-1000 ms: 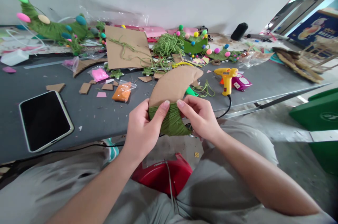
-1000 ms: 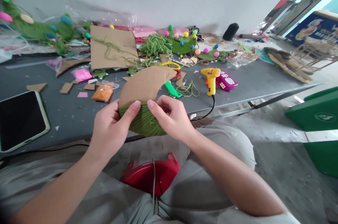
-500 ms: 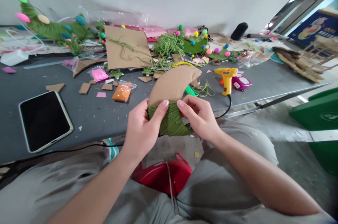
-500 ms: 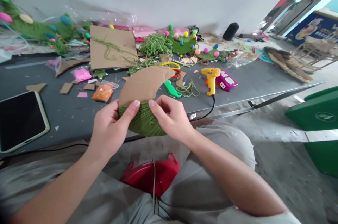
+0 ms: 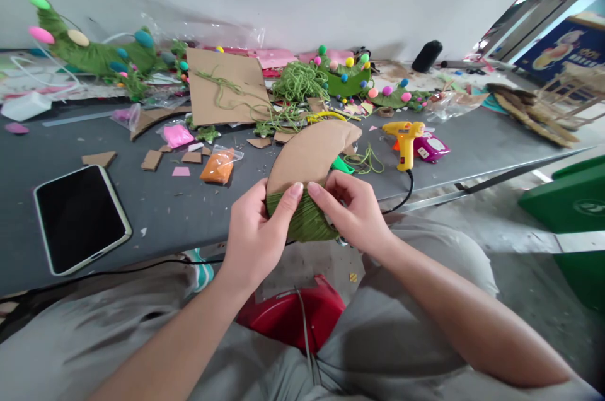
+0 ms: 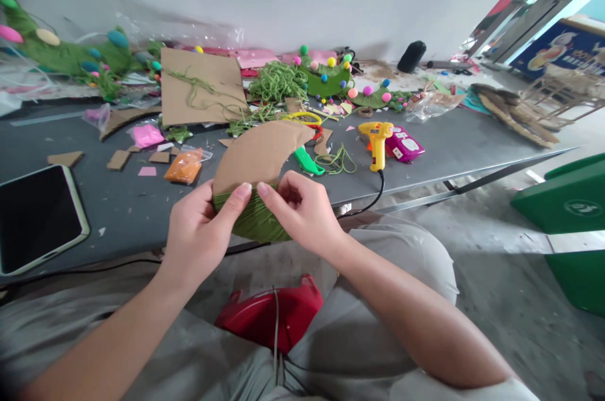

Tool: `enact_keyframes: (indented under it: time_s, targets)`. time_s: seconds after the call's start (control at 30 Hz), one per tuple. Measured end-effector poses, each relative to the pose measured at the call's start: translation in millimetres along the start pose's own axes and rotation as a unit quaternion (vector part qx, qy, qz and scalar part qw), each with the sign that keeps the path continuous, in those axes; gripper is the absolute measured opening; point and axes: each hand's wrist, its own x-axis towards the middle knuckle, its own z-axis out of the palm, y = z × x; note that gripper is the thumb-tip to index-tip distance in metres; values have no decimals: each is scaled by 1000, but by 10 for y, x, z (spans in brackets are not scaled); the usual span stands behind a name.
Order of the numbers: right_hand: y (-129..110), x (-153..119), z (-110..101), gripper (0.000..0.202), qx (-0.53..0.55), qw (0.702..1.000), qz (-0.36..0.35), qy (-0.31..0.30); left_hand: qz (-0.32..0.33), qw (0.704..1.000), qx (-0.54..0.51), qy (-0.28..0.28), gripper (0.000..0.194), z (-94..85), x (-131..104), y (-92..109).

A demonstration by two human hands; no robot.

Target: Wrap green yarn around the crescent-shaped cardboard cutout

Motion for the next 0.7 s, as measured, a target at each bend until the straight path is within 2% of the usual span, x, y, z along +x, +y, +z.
enact_keyframes:
  time_s: [0.47,0.7]
  targets:
    - [0,-3,-29,40,59,998,12,-23,-17,999,-33,-2,33,20,16,-35]
    - [27,-8,-50,34,102,993,20,-59,-19,998,-54,2,35,-4,22,-57]
